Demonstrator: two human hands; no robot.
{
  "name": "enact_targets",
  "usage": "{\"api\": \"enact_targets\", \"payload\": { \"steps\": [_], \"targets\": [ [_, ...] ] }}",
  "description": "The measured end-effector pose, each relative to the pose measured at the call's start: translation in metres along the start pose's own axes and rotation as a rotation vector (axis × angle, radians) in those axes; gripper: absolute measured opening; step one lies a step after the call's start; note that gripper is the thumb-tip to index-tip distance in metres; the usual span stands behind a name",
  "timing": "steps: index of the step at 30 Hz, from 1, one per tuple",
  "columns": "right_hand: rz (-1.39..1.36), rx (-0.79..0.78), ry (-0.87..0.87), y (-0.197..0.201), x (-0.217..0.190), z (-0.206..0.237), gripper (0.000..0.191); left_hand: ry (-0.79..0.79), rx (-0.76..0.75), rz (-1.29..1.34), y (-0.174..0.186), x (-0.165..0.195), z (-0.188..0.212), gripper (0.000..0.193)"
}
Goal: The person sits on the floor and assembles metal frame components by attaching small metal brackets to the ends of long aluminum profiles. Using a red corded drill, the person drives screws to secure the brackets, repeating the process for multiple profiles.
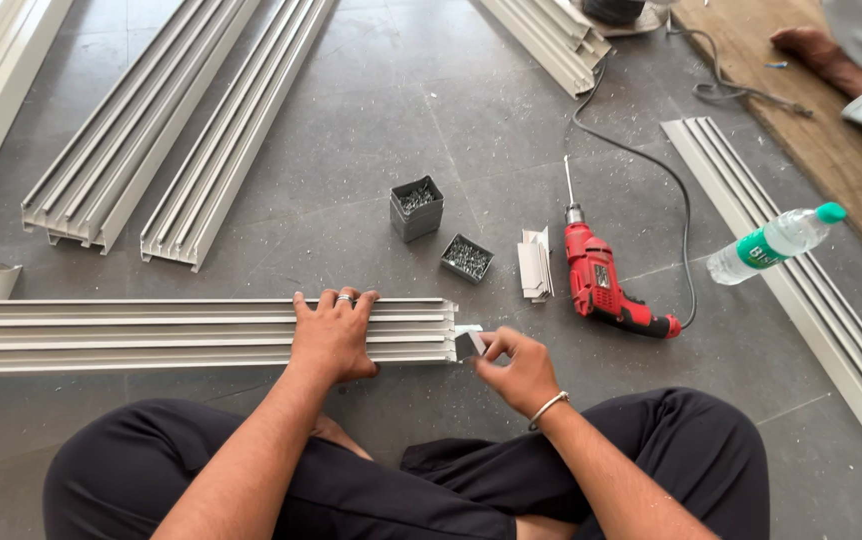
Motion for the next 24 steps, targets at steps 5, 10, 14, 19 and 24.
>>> {"api": "enact_targets", "payload": {
  "steps": [5, 10, 14, 19, 24],
  "targets": [
    [-0.403, 0.236, -0.449, 0.000, 0.046, -0.031, 0.033, -0.016, -0.008, -0.017, -0.002, 0.000, 0.010, 0.111],
    [-0.271, 0.186, -0.439, -0.007, 0.031, -0.044, 0.026, -0.014, 0.000, -0.019, -0.004, 0.002, 0.010, 0.111],
    [0.043, 0.042, -0.178, -0.011, -0.002, -0.022, 0.015, -0.006, -0.016, -0.009, -0.009, 0.001, 0.006, 0.112],
    [0.011, -0.207, -0.108, -0.012, -0.005, -0.006, 0.019, 0.008, -0.022, 0.009, -0.006, -0.001, -0.002, 0.113],
    [-0.572, 0.161, -0.787, 0.004, 0.045, -0.013, 0.032, 0.015, -0.001, -0.002, -0.005, -0.006, 0.006, 0.111]
  ]
}}
Point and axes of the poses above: each hand's wrist, its own z-axis away from the middle knuckle, its own y-axis out of the back of the hand, x = y × z, the point moved 6 cm from there along -z, towards the middle knuckle, and after that the axes turned 11 degrees about -z, right-handed, at the moved point
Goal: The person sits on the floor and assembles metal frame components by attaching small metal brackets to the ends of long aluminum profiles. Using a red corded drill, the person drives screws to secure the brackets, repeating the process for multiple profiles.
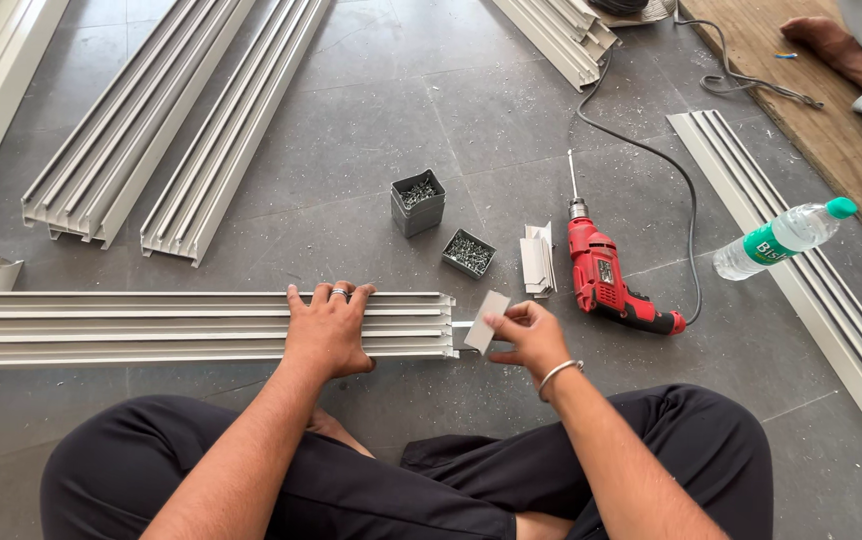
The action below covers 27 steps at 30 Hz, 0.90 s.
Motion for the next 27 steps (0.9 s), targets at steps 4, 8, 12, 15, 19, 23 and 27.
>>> {"api": "enact_targets", "payload": {
  "steps": [4, 8, 12, 15, 19, 23, 27],
  "targets": [
    [0.046, -0.048, -0.099, -0.001, 0.003, -0.005, 0.052, -0.010, 0.003, -0.010, -0.002, 0.009, -0.002, 0.109],
    [0.117, -0.066, -0.119, -0.008, 0.006, -0.007, 0.055, -0.012, 0.003, -0.015, -0.003, 0.013, -0.008, 0.110],
    [0.114, -0.071, -0.142, -0.013, 0.006, -0.010, 0.055, -0.010, -0.022, -0.047, -0.008, 0.014, -0.012, 0.111],
    [0.041, -0.094, -0.136, -0.017, 0.004, -0.011, 0.054, -0.014, -0.039, -0.048, -0.012, 0.015, -0.013, 0.112],
    [0.118, -0.094, -0.140, -0.021, 0.005, -0.015, 0.052, -0.020, -0.057, -0.054, -0.015, 0.016, -0.017, 0.113],
    [0.115, -0.107, -0.131, -0.022, 0.009, -0.017, 0.052, -0.021, -0.082, -0.077, -0.018, 0.017, -0.019, 0.114],
    [0.120, -0.121, -0.127, -0.024, 0.017, -0.019, 0.051, -0.025, -0.085, -0.094, -0.023, 0.020, -0.020, 0.114]
  ]
}}
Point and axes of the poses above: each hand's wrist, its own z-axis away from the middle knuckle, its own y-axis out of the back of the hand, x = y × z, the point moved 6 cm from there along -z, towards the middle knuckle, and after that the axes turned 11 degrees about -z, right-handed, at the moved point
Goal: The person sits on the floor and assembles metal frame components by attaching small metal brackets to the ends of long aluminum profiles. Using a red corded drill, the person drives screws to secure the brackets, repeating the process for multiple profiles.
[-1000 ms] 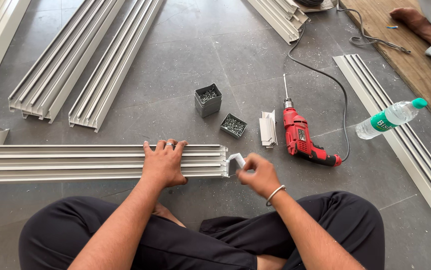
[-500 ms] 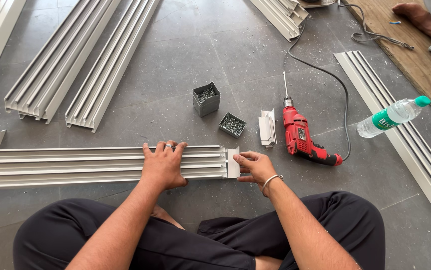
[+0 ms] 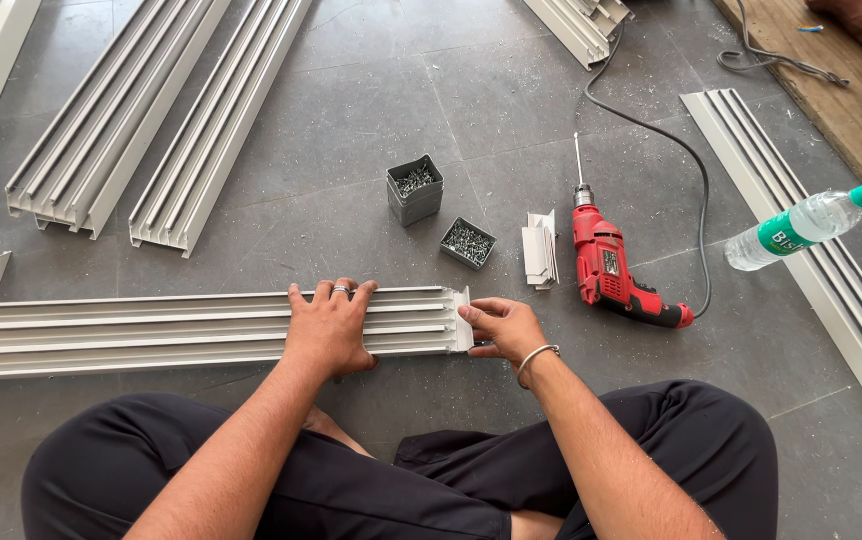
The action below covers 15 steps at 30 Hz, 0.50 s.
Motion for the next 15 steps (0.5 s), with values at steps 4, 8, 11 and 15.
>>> {"api": "enact_targets", "payload": {
  "steps": [4, 8, 11, 15],
  "targets": [
    [-0.002, -0.024, 0.040, -0.009, 0.002, -0.003, 0.053, -0.002, -0.008, -0.002, -0.004, 0.002, -0.003, 0.115],
    [0.047, 0.014, 0.053, -0.010, 0.002, -0.002, 0.052, -0.003, -0.021, -0.003, -0.007, 0.003, -0.006, 0.114],
    [0.077, 0.027, 0.078, -0.010, 0.001, -0.001, 0.048, -0.003, -0.042, 0.011, -0.009, 0.005, -0.010, 0.114],
    [0.053, 0.066, 0.039, -0.006, 0.001, -0.008, 0.036, 0.000, -0.082, 0.007, -0.013, 0.006, -0.015, 0.117]
  ]
}}
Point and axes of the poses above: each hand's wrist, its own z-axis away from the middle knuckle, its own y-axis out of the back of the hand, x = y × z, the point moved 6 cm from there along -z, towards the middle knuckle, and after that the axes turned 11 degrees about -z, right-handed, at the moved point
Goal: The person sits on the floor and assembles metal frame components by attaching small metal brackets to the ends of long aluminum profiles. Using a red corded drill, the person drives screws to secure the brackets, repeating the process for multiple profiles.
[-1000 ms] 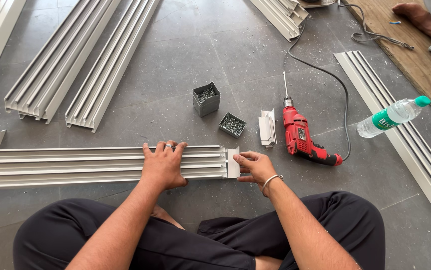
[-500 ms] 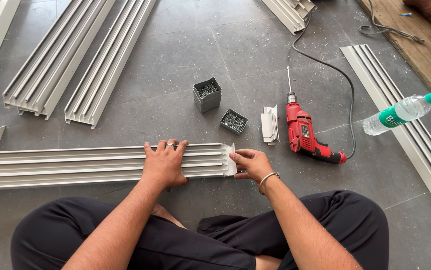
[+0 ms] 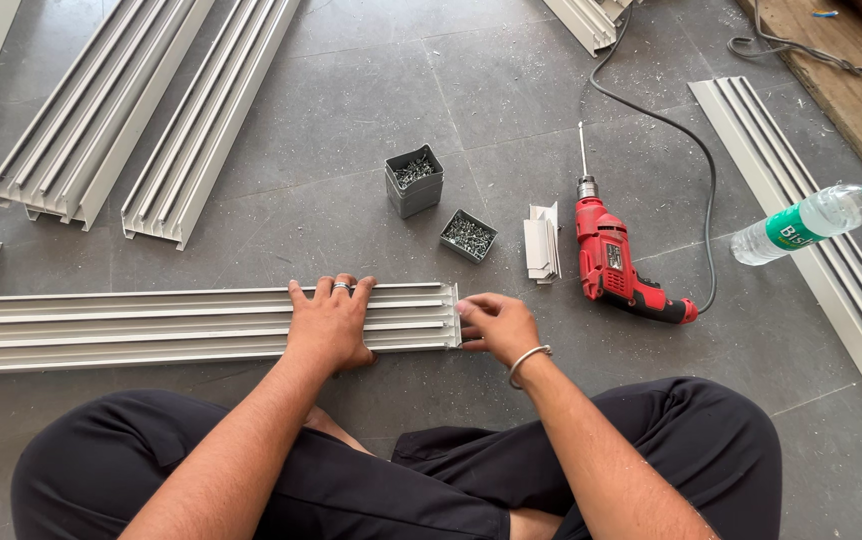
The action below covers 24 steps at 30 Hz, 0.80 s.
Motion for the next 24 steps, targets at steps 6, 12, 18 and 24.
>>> {"api": "enact_targets", "payload": {
  "steps": [6, 12, 18, 24],
  "targets": [
    [0.636, 0.168, 0.393, 0.031, -0.024, -0.009, 0.027, -0.035, -0.045, 0.048, 0.006, 0.012, -0.006, 0.135],
    [0.809, 0.017, 0.643, -0.003, 0.002, -0.025, 0.029, -0.116, 0.089, 0.179, 0.020, 0.056, -0.015, 0.134],
    [0.752, -0.003, 0.605, -0.006, 0.006, -0.039, 0.027, -0.147, 0.278, 0.215, 0.017, 0.070, -0.032, 0.121],
    [0.857, 0.031, 0.681, -0.024, -0.004, -0.028, 0.032, -0.160, 0.279, 0.220, 0.008, 0.064, -0.043, 0.115]
  ]
}}
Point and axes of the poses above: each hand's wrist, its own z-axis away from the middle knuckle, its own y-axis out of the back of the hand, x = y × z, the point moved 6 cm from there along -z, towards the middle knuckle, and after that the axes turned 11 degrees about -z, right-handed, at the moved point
